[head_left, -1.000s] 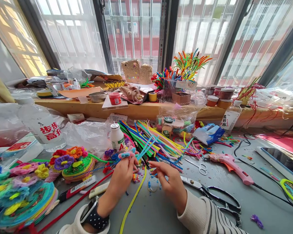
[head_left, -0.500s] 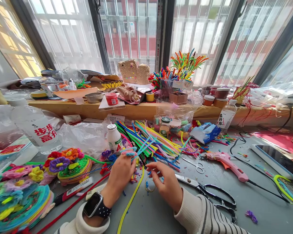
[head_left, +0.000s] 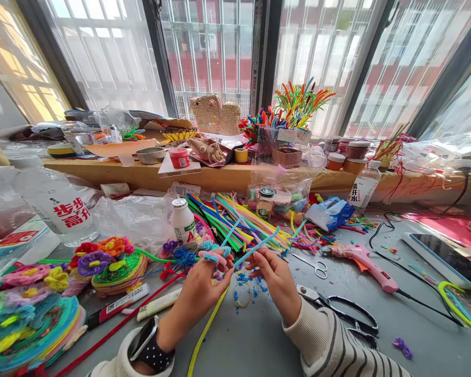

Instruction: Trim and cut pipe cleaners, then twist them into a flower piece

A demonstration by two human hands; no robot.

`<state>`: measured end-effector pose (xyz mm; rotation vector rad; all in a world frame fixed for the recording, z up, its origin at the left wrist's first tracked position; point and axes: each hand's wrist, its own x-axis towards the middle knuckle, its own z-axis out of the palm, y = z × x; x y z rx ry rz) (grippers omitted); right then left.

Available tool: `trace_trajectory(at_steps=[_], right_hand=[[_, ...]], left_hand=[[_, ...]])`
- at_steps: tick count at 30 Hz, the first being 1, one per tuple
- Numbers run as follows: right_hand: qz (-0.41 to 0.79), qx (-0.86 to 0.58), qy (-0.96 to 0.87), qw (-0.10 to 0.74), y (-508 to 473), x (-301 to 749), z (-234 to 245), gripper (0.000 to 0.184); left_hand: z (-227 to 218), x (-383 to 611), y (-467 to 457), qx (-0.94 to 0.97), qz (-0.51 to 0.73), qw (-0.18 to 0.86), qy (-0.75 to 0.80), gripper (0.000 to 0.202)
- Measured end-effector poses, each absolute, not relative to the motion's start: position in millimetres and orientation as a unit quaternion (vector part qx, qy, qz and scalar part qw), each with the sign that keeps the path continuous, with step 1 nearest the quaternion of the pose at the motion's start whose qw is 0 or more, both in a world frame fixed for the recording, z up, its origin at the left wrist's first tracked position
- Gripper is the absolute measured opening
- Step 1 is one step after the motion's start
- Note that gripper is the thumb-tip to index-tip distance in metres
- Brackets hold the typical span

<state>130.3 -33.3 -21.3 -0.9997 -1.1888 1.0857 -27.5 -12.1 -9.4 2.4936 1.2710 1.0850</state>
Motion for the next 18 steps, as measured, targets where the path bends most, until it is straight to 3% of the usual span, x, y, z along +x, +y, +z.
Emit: trace_trajectory(at_steps=[11, 18], right_hand=[[0.58, -0.374, -0.369, 0.623, -32.8, 137.8, -12.4, 0.019], [0.614, -0.339, -0.333, 0.63, -29.9, 142.6, -13.3, 0.016]], left_hand=[[-1.9, -25.6, -16.9, 0.804, 0.324, 0.261, 0.425, 0.012], [-3.4, -26.5, -10.4, 0.638, 0.382, 0.508, 0.434, 0.026]])
